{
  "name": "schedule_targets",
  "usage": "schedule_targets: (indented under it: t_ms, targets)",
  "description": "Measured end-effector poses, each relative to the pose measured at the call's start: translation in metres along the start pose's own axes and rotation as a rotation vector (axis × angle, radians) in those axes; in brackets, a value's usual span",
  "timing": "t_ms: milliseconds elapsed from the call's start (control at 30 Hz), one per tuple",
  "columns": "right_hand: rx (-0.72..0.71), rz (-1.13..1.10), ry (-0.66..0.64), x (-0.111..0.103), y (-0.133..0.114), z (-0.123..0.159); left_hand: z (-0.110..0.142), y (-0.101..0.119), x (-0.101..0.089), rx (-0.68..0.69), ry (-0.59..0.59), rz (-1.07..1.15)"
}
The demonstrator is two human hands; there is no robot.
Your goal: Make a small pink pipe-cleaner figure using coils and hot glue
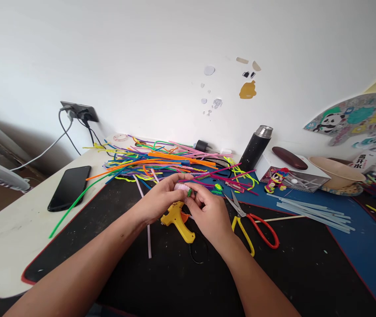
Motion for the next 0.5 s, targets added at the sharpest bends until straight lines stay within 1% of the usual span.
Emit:
schedule_targets:
  t_ms: [200,500]
  targets:
    - [0.007,0.008,0.0,0.0001,-0.0003,0.0001,-0.0001,0.0014,0.0029,0.007,-0.012,0.003]
    - [0.007,0.012,-0.001,-0.0011,-0.0022,0.0005,-0.0001,0.0,0.0025,-0.007,-0.006,0.014]
Point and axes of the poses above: each hand's wrist, its own z-axis away from the middle knuckle, its own x-axis out of the palm, y = z × x, the point moved 10 cm from there along -z, towards the middle knuckle, and after that the axes turned 4 degrees about z, right-handed, at the moved point
